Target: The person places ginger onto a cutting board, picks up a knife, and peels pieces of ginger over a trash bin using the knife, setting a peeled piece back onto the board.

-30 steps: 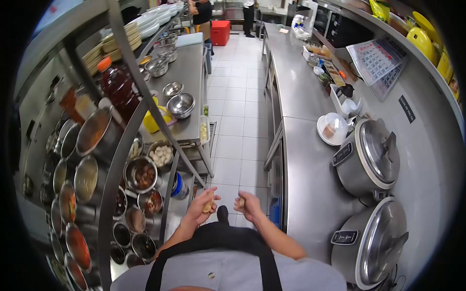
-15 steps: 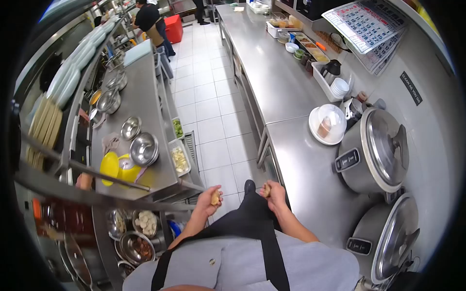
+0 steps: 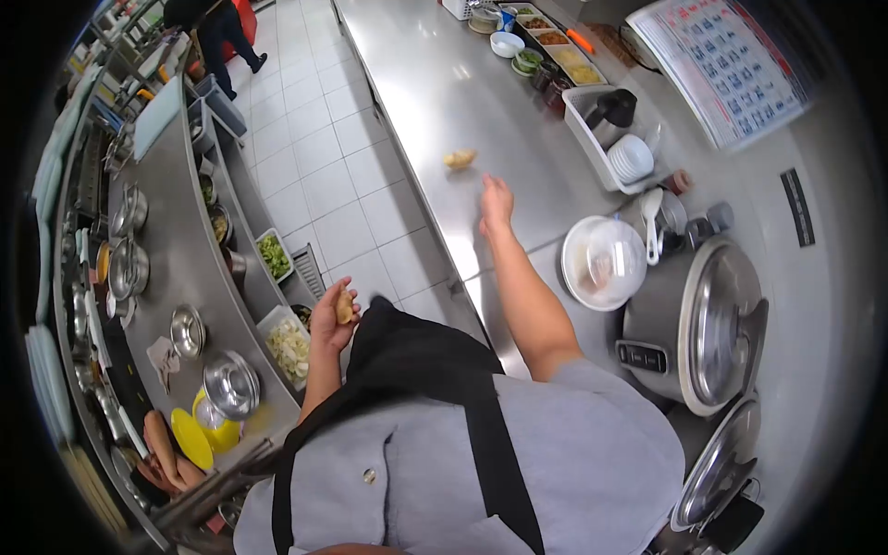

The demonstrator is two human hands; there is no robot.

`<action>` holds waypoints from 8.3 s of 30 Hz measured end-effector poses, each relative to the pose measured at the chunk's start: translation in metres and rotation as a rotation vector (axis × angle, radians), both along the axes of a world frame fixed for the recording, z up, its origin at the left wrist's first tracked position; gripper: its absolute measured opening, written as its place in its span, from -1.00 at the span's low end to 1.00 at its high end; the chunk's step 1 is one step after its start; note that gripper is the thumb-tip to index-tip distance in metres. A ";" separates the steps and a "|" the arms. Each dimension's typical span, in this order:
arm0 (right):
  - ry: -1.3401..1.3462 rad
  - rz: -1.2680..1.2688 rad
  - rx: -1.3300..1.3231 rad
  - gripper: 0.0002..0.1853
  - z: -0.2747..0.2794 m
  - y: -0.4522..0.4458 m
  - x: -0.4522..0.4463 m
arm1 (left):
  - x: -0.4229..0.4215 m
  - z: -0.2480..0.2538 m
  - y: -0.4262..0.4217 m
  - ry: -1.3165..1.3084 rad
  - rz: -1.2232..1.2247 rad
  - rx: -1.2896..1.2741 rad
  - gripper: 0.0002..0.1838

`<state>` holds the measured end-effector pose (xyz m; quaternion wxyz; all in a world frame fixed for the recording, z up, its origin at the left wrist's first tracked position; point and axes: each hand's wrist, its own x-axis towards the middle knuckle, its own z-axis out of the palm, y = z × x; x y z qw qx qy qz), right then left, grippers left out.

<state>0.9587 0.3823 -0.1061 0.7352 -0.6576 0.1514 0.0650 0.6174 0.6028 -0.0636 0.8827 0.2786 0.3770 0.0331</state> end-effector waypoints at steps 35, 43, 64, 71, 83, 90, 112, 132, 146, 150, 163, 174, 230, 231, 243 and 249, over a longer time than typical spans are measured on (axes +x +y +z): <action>-1.075 0.554 -1.070 -0.79 0.010 0.586 0.495 | 0.568 -0.023 0.665 0.163 0.159 -0.190 -0.78; -1.080 1.042 -0.357 -0.66 0.100 0.947 0.570 | 0.671 0.006 0.827 -0.097 0.305 -0.172 -0.67; -1.060 0.880 -0.166 -0.29 0.135 1.342 0.764 | 0.995 0.065 1.266 -0.169 -0.324 0.053 -0.42; -1.189 1.231 -0.025 0.03 0.135 1.492 0.870 | 1.068 0.051 1.408 -0.225 -0.208 0.082 -0.29; -0.976 1.644 -0.330 0.00 0.119 1.752 0.913 | 1.091 -0.014 1.610 -0.329 0.396 -0.256 -0.70; -0.903 1.797 -0.668 -0.10 0.090 1.936 0.936 | 1.018 0.006 1.831 -0.374 0.711 -0.141 -0.73; -1.128 2.368 -0.665 -0.23 0.065 2.480 0.953 | 0.797 -0.020 2.336 1.817 0.499 1.146 -0.55; -1.997 2.065 -0.163 -0.42 0.015 2.796 0.765 | 0.828 -0.015 2.343 2.038 0.634 1.113 -0.37; -2.195 2.336 0.072 -0.63 0.047 2.875 0.636 | 0.911 -0.028 2.237 1.643 1.845 0.286 -0.76; -2.017 2.353 0.132 -0.70 0.094 2.846 0.618 | 0.907 -0.048 2.119 1.696 1.645 0.155 -0.45; -0.731 2.636 0.392 -0.61 0.175 2.586 0.529 | 0.603 -0.005 1.748 2.346 1.825 -0.435 -0.13; -0.428 3.214 0.371 -0.71 0.200 2.438 0.515 | 0.483 -0.067 1.616 2.601 1.153 -0.163 -0.39; -1.448 3.336 0.796 -0.65 0.131 2.338 0.487 | 0.891 0.008 1.897 0.406 3.004 0.238 -0.66; -1.449 3.477 0.572 -0.66 0.116 2.314 0.477 | 0.900 0.012 1.875 0.376 3.063 0.247 -0.69; -1.199 3.774 1.211 -0.60 0.138 2.106 0.478 | 0.955 0.051 1.743 0.484 3.481 0.324 -0.60; -1.209 3.804 1.298 -0.64 0.129 2.099 0.447 | 0.909 0.063 1.751 0.608 3.663 0.043 -0.48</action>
